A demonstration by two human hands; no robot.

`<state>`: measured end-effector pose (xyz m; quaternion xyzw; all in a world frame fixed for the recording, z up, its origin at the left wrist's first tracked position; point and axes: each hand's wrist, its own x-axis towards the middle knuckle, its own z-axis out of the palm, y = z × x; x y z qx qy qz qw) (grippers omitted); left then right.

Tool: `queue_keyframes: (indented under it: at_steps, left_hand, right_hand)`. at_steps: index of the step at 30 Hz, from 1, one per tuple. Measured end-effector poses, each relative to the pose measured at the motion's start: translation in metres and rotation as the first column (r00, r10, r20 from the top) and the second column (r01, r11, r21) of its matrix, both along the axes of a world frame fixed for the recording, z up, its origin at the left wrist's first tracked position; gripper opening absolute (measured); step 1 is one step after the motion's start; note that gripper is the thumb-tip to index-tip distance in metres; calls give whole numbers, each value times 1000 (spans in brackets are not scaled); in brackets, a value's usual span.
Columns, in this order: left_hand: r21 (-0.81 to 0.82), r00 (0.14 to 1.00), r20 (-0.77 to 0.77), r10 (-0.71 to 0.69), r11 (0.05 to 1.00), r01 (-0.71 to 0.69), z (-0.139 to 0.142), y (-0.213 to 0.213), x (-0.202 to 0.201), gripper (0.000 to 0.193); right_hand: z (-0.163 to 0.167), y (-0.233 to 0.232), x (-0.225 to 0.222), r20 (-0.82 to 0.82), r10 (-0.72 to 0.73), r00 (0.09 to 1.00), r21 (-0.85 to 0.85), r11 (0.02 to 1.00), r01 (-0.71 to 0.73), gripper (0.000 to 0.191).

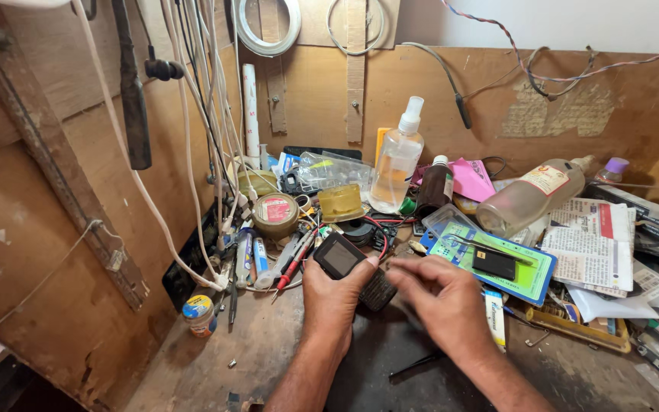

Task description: The person assembles a disassembled mobile phone by inserting the battery, aligning and snapping the front keypad assembly onto the rear housing, and pressing the edges to secure the casing. The person then rotates the phone to inspect the assembled unit.

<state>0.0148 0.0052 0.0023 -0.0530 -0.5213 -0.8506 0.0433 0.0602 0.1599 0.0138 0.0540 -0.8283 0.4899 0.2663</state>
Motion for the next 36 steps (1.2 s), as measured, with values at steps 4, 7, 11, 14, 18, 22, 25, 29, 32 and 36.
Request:
queue_keyframes:
  at_steps: [4,7,11,14,18,22,25,29,32,36]
  left_hand:
    - [16,999,3,38,999,-38,0,0,-1,26]
    - [19,998,34,51,998,-52,2,1,-1,28]
    - [25,999,11,38,999,-38,2,0,0,28]
    - [10,999,19,51,999,-51,1,1,0,31]
    - [-3,998,35,50,999,-50,-1,2,-2,34]
    - [23,998,41,37,999,-38,-4,2,-6,38]
    - [31,999,39,23,999,-25,-7,2,-7,40]
    - [54,1000,13,12,998,-13,-7,1,-6,41]
    - [85,1000,19,-2,996,1,-5,1,-3,43]
    - [99,1000,21,-2,995,0,0,0,0,46]
  right_hand:
    - [-3,8,-5,175,42,984,-243,970,2,26]
    - [-7,9,-7,208,125,970,-354,934,-45,26]
    - [-10,8,-7,257,165,952,-390,919,-54,23]
    - [-11,8,-8,256,183,949,-426,903,-59,22]
    - [-10,9,-9,280,227,933,-516,855,-53,22]
    - [-9,10,-9,300,255,919,-557,829,-48,21]
    - [-9,11,-10,314,256,914,-574,818,-32,21]
    - [-9,11,-11,308,276,910,-587,808,-47,21]
    - [-9,8,-10,305,251,919,-574,818,-33,20]
    - [-8,5,-9,306,254,918,-580,814,-31,20]
